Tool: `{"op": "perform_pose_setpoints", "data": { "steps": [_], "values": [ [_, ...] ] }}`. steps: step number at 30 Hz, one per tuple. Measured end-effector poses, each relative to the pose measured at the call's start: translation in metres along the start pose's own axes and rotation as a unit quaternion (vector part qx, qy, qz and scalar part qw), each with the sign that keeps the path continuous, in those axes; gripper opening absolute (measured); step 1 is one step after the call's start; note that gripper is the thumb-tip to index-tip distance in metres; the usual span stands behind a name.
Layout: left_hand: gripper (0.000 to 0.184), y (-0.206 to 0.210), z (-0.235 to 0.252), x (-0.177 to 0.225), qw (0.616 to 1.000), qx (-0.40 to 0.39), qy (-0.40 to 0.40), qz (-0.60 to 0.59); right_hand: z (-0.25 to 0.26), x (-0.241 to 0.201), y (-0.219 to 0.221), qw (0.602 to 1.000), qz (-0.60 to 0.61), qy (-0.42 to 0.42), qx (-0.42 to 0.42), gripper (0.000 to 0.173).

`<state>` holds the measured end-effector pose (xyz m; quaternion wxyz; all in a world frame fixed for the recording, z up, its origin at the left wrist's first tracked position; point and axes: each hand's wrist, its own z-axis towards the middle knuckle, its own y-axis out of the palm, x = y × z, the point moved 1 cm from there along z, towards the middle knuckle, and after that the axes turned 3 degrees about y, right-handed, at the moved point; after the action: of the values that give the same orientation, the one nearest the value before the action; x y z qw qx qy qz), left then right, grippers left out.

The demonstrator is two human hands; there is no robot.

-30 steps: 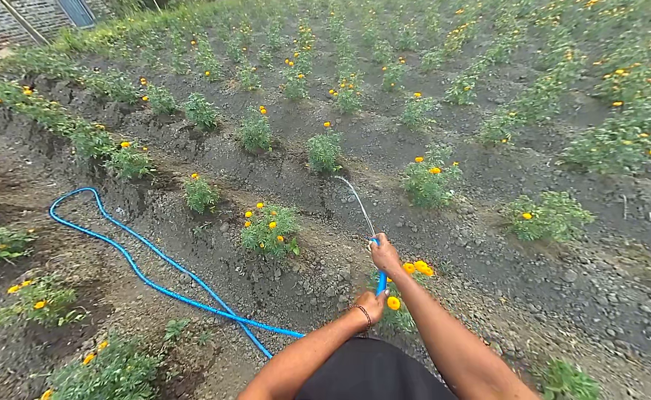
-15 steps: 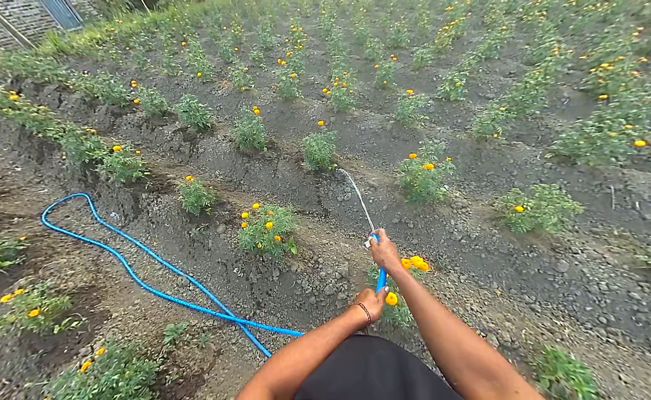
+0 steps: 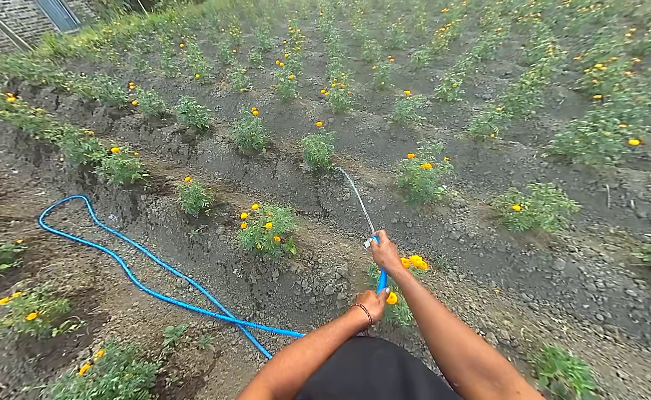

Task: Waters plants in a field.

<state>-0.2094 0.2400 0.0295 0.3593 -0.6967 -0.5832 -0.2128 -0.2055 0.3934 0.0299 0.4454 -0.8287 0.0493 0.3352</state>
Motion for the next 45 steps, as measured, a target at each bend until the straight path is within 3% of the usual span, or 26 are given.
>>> {"op": "perform_pose_setpoints", "data": {
  "steps": [13, 22, 45],
  "values": [
    [0.068, 0.003, -0.001, -0.007, 1.000, -0.005, -0.007, -0.005, -0.005, -0.001, 0.005, 0.999, -0.023, 0.027, -0.018, 0.038],
    [0.071, -0.002, -0.005, -0.010, 0.999, 0.026, -0.009, -0.035, -0.003, -0.019, 0.010, 0.999, -0.013, -0.027, -0.026, 0.036],
    [0.069, -0.008, -0.002, -0.010, 0.998, 0.030, -0.012, -0.049, -0.002, -0.030, 0.008, 0.999, -0.022, -0.030, -0.023, 0.036]
  ]
}}
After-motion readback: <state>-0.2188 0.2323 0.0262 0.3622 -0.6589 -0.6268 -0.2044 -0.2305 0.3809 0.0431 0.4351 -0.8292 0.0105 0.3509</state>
